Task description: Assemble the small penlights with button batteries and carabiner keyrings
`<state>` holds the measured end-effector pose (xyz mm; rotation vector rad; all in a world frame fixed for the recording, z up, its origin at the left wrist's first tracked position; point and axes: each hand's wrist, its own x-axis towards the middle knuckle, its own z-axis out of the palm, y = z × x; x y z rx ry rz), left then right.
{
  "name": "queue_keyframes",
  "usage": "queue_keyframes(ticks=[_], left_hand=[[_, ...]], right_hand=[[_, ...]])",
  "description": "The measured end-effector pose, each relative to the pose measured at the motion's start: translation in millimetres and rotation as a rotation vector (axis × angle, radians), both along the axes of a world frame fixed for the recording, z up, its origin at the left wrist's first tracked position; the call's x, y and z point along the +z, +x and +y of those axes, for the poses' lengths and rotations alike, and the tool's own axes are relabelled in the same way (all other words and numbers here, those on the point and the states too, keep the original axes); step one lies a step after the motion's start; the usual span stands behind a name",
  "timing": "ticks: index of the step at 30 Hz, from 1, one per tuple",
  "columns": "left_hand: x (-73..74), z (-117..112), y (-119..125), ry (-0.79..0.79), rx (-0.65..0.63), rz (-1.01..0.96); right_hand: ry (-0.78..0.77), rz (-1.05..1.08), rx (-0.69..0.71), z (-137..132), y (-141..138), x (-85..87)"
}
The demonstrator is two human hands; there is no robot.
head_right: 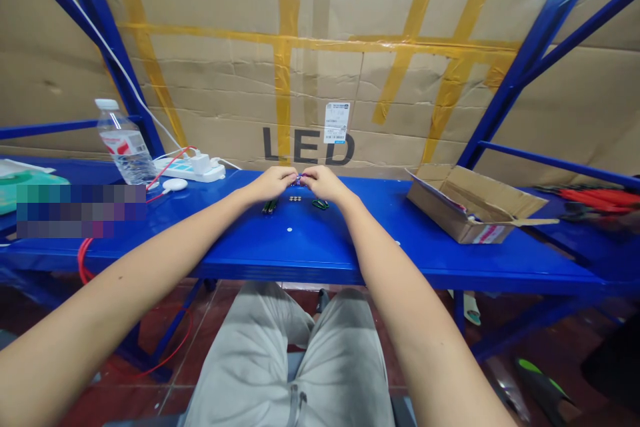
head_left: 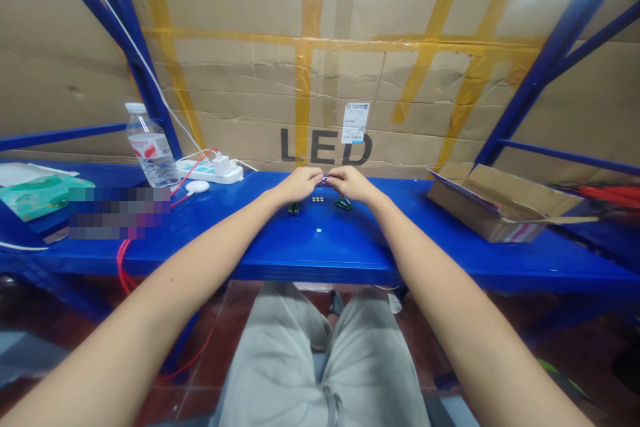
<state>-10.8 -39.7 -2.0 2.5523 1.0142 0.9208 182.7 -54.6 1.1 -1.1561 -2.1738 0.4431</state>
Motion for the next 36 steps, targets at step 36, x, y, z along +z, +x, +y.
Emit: queue_keyframes(ticks=[36], left_hand=[[12.6, -15.0, 4.8, -0.706, 0.038, -0.298]], right_hand=[[0.275, -0.109, 0.075, 3.6, 2.3, -2.4]])
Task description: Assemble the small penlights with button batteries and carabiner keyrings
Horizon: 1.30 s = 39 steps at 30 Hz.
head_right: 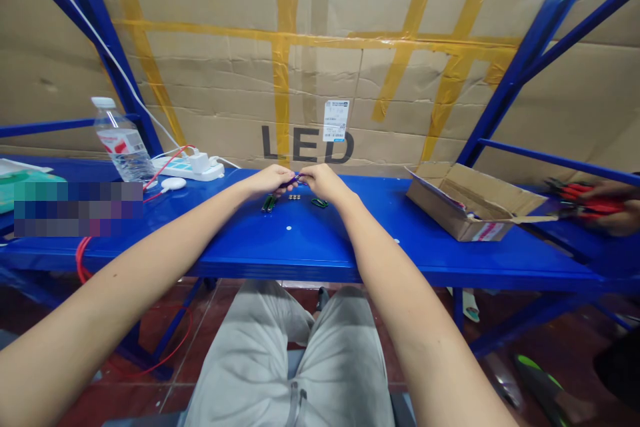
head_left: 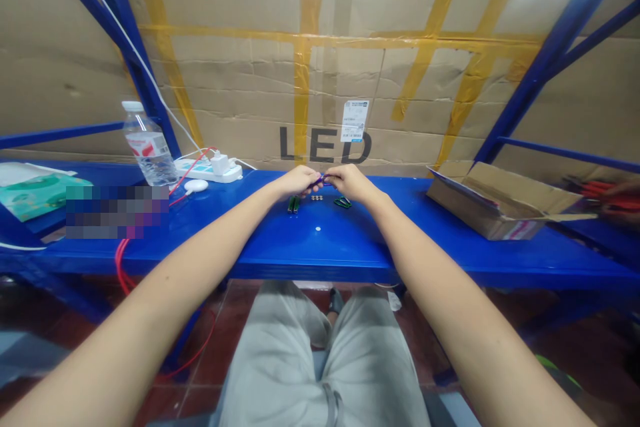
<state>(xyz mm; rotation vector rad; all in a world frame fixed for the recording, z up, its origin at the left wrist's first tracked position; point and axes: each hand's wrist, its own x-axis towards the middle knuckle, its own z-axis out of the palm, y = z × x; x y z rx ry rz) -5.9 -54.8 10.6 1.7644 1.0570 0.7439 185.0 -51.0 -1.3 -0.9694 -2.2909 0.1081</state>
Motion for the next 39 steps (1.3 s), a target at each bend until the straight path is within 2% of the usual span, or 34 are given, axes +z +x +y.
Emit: queue_keyframes(ticks=[3, 5, 8, 10, 12, 14, 17, 19, 28, 35, 39], left_hand=[[0.0, 0.4, -0.5, -0.005, -0.013, -0.035], [-1.4, 5.0, -2.4, 0.044, 0.029, -0.005], [-5.2, 19.3, -6.9, 0.18, 0.105, 0.088], [-7.1, 31.4, -9.5, 0.338, 0.125, 0.199], [-7.4, 42.4, -9.6, 0.505, 0.069, 0.373], [-6.2, 50.6, -5.7, 0.604, -0.056, 0.579], [-3.6, 57.9, 6.0, 0.661, -0.249, 0.827], [-2.3, 60.7, 14.1, 0.672, -0.307, 0.902], [4.7, 60.6, 22.3, 0.603, -0.321, 0.868], [5.2, 61.4, 19.8, 0.66, -0.357, 0.852], [4.4, 61.6, 18.1, 0.643, -0.329, 0.852]], right_hand=[[-0.006, 0.009, -0.047, 0.9, 0.8, -0.4], [-0.018, 0.011, -0.095, 2.1, 2.7, -0.6], [-0.061, 0.021, -0.158, 5.3, 8.3, -1.8], [-0.104, 0.029, -0.201, 8.6, 13.7, -3.5], [-0.155, 0.04, -0.243, 12.3, 19.7, -5.8], [-0.208, 0.057, -0.277, 15.9, 25.3, -8.3], [-0.259, 0.092, -0.3, 20.0, 31.3, -11.1], [-0.265, 0.104, -0.294, 21.4, 33.0, -11.9], [-0.261, 0.105, -0.28, 16.2, 30.0, -9.4], [-0.293, 0.102, -0.298, 11.7, 28.5, -7.0], [-0.307, 0.103, -0.3, 13.0, 28.2, -8.5]])
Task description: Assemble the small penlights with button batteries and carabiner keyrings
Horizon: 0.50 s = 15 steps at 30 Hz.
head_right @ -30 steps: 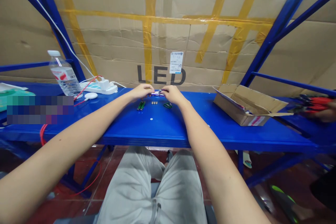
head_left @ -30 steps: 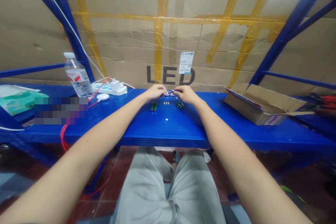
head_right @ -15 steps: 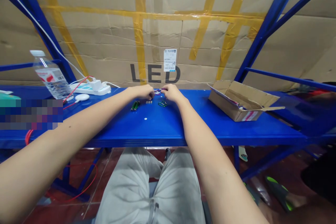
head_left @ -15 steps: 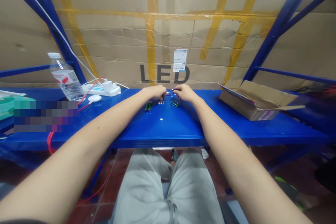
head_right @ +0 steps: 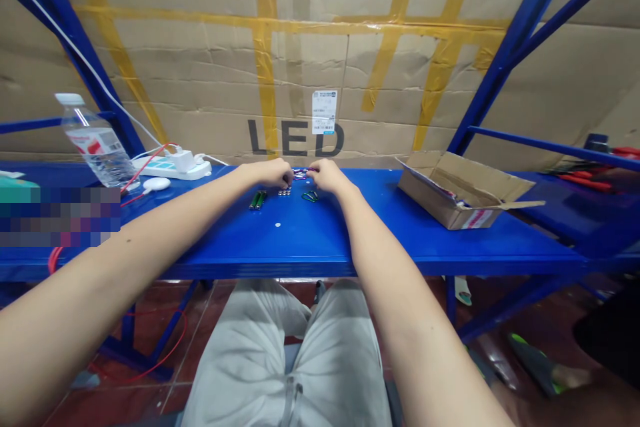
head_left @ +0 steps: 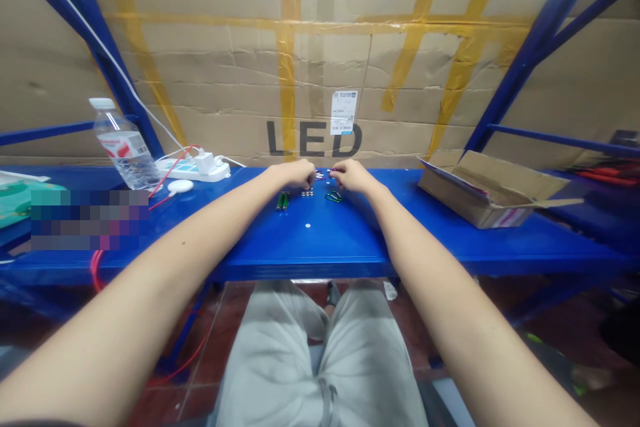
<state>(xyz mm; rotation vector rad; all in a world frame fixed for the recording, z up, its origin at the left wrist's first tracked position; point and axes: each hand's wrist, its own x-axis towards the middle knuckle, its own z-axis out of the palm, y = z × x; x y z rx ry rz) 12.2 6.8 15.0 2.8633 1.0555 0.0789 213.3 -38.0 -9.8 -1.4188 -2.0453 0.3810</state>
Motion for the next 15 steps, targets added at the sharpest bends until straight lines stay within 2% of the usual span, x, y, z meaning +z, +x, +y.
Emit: queue_keyframes(ticks=[15], left_hand=[[0.0, 0.4, -9.8, -0.019, 0.022, 0.022]], right_hand=[[0.035, -0.046, 0.019, 5.8, -0.1, -4.7]])
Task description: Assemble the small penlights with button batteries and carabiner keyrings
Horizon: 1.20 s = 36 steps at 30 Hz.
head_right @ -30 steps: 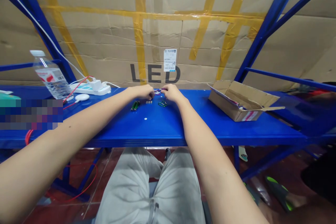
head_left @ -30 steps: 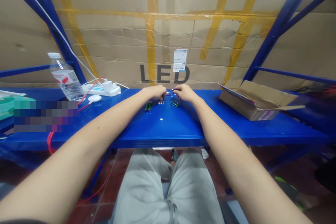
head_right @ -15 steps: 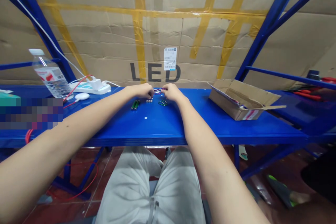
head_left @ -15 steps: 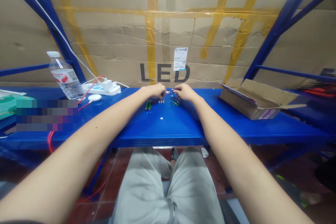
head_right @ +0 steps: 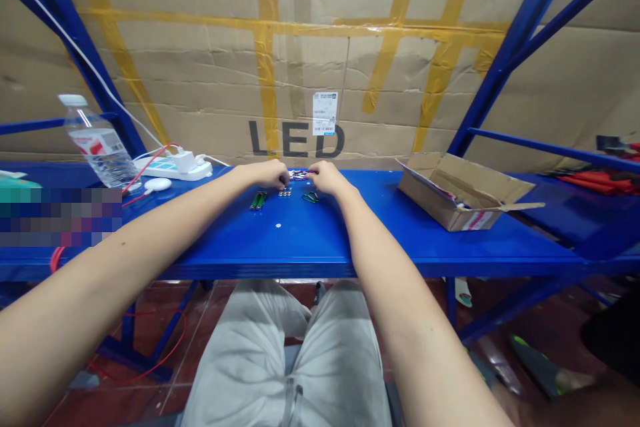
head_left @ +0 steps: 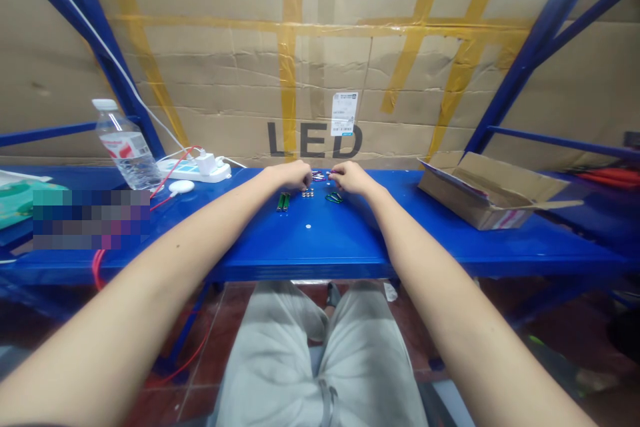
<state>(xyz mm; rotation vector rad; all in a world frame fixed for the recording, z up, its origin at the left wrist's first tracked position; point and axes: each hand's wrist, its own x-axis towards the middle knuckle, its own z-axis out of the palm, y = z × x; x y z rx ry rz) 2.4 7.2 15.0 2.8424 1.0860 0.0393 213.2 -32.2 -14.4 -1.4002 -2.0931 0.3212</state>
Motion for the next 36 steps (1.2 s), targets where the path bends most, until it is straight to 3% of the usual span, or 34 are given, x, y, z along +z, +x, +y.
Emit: queue_keyframes(ticks=[6, 12, 20, 30, 36], left_hand=[[-0.4, -1.4, -5.8, 0.045, -0.01, 0.028], [-1.0, -3.5, -14.1, 0.037, 0.071, -0.016], [-8.1, -3.3, -32.0, 0.066, 0.063, -0.137], [-13.8, -14.2, -24.9, 0.033, 0.07, -0.138], [-16.6, -11.6, -26.0, 0.102, 0.025, -0.171]], right_hand=[[-0.008, -0.002, 0.001, -1.0, 0.3, 1.1], [0.019, -0.009, 0.005, -1.5, -5.1, 1.2], [0.062, 0.131, 0.155, 1.4, -26.2, -8.1], [0.017, 0.044, 0.14, -3.3, -30.5, -9.5], [0.032, 0.038, 0.14, -2.8, -30.4, -9.4]])
